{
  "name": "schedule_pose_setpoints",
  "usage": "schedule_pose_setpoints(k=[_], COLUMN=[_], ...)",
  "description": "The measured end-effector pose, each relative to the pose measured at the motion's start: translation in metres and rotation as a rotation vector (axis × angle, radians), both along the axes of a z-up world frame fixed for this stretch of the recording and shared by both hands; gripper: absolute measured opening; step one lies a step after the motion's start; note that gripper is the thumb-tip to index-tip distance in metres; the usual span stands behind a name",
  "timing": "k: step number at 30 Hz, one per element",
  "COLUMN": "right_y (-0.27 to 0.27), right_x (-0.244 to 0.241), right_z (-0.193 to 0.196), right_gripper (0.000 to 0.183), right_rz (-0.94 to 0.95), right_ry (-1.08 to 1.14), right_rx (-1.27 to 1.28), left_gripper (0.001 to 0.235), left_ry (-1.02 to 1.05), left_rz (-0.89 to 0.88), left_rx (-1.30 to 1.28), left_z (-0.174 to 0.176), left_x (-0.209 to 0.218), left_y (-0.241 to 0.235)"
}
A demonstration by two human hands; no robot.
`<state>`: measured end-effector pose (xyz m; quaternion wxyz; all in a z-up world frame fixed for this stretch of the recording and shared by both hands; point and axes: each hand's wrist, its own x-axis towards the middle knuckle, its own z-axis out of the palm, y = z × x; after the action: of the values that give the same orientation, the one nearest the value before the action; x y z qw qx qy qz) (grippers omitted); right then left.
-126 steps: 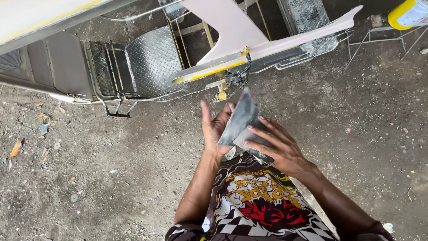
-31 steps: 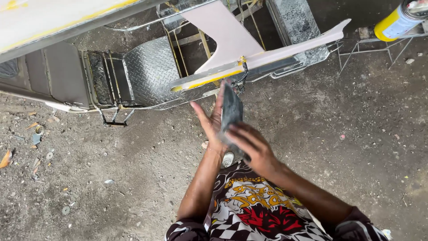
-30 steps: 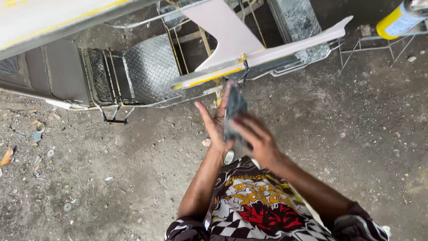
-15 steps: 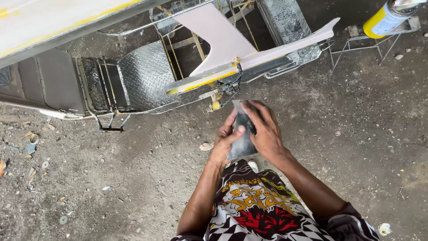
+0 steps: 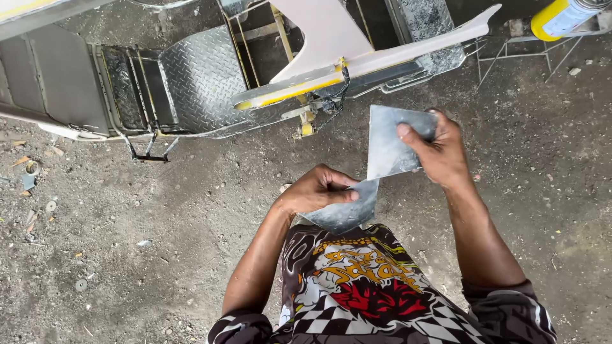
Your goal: The person scoops body filler from a can with a putty knife and applies it to a metal sheet. They then use a second putty knife to spread and smooth the filler across the sheet's surface.
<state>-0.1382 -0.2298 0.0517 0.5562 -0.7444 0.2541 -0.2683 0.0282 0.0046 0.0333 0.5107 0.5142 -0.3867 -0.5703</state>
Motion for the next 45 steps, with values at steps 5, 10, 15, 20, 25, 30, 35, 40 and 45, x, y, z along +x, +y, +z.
schedule_pose_setpoints(k=[5,10,15,20,25,30,35,40,45], right_y=[0.005,-0.001,0.007,0.047,0.029,0.01,-0.001,0.01,0.02], right_x=[-0.002,-0.027,-0.037,-0.017,-0.015,-0.024,-0.039,-0.036,-0.038], right_z=[-0.005,-0.016,-0.067,-0.084,-0.046,-0.019,-0.03,-0.05,-0.066], right_gripper=[0.034,0.047,0.036,0.027,0.028,0.042,0.041,0.044,0.039], right_rz=[0.098,0.317,0.132,-0.034,0.081,0.063,0.092,-0.023,0.085], right_ry=[0.202,0.444,0.569,-0.117,-0.023,0.348,0.34,0.432,0.53], right_rx=[0.037,-0.022,0.219,0.597,0.466,0.251,0.163,0.154,0.117], left_gripper=[0.025,0.024,0.026,0.032,0.04,0.044,0.044,0.089,0.066], left_ry=[-0.044,0.025,0.103,0.245,0.261,0.206,-0.024,-0.712,-0.617], left_rz=[0.034,0.279,0.634,0.995,0.927,0.898,0.96,0.397,-0.188], left_rx=[-0.027,-0.079,-0.117,-0.088,-0.087,-0.062,0.042,0.6,0.866], left_z=[0.0,-0.029,-0.03,-0.022,-0.037,-0.017,-0.064,-0.293,-0.273], left_x=[0.001,0.001,-0.015,-0.046,-0.025,0.005,0.044,-0.017,-0.035], left_y=[-0.007,-0.014,-0.029,-0.045,-0.039,-0.035,-0.008,0.085,0.118])
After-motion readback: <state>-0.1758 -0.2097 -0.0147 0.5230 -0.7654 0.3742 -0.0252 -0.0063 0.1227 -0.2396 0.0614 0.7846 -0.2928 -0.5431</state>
